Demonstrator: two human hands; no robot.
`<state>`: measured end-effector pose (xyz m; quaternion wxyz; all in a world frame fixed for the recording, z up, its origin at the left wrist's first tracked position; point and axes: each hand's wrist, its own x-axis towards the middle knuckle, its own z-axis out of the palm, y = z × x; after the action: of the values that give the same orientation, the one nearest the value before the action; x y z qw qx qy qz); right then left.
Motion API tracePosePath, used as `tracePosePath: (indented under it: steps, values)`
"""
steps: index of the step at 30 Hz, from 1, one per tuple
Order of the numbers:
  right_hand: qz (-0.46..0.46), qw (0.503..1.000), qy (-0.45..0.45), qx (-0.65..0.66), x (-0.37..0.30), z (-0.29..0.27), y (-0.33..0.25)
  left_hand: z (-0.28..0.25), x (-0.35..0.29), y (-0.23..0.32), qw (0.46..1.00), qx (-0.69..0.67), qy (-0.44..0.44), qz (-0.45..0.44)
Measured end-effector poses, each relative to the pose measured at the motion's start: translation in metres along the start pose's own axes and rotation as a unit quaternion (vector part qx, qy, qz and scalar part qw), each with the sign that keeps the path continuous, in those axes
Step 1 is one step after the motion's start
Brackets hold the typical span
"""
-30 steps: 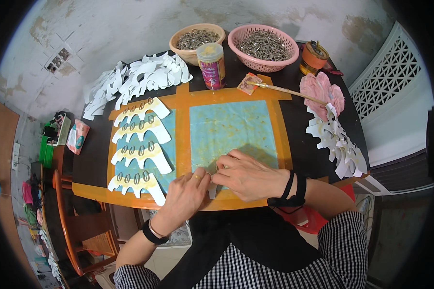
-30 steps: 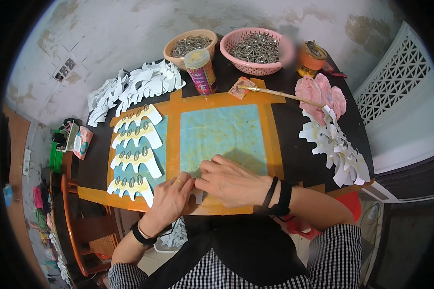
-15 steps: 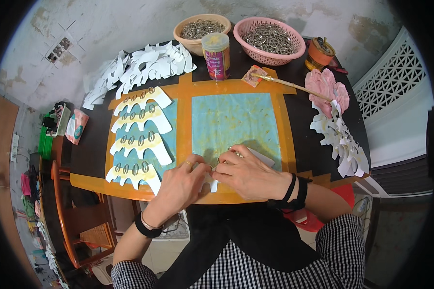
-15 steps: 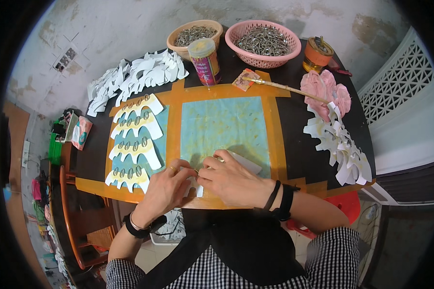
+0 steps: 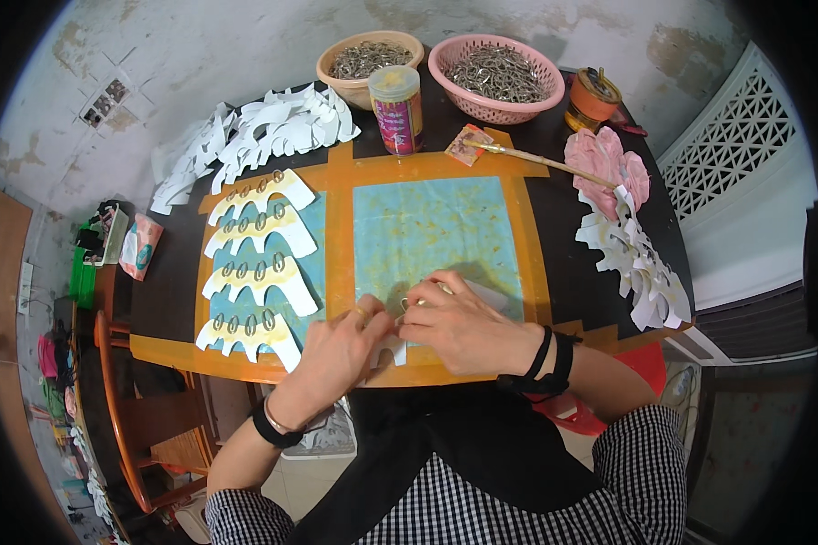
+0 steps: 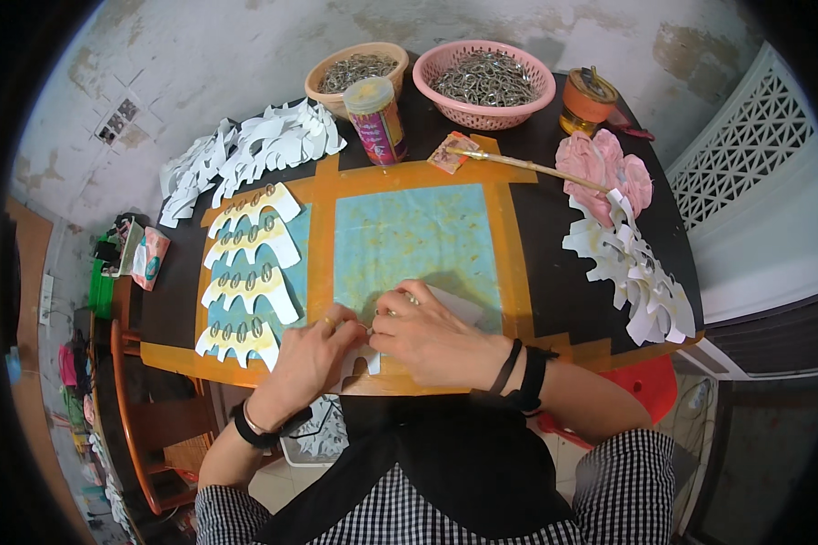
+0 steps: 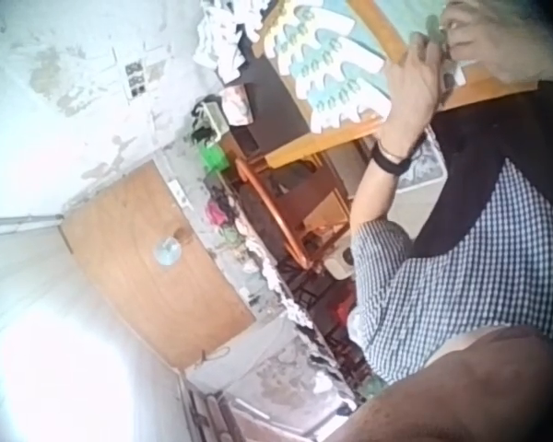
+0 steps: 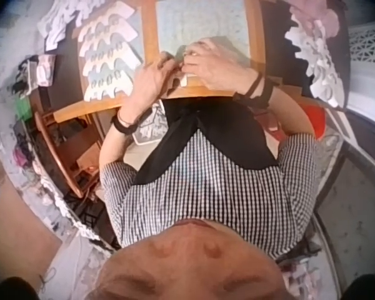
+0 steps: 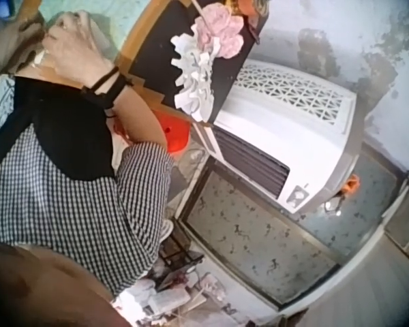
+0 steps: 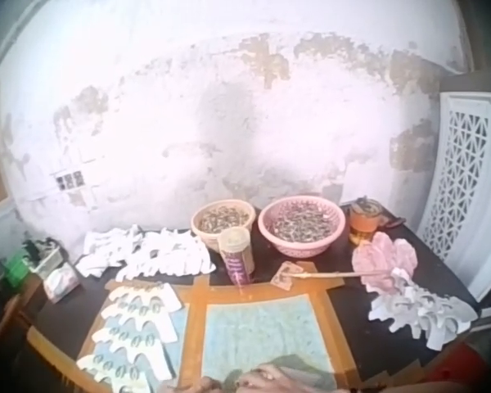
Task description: Manually inserting and pressing metal eyelet components into pre-cut white leather shoe parts.
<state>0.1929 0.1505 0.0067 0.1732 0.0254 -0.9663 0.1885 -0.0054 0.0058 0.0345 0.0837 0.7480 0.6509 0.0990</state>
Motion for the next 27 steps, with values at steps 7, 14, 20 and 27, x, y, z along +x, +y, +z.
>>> tracePosePath:
  steps: [7,14,20,27]
  values:
    - [0.005,1.0,-0.014,-0.023,0.002,-0.004,-0.01,0.025,-0.02,0.007,0.99,-0.006,0.143,0.011]
    - [-0.003,0.998,-0.034,-0.051,0.003,-0.004,-0.008,0.01,-0.017,0.004,0.975,-0.164,0.1,-0.107]
    - [-0.002,0.999,-0.032,-0.031,0.001,-0.003,-0.006,0.003,-0.007,-0.004,0.983,-0.153,0.048,-0.087]
    - [0.01,0.999,-0.029,0.023,-0.001,-0.002,-0.002,0.01,-0.007,-0.007,0.983,-0.152,0.044,-0.091]
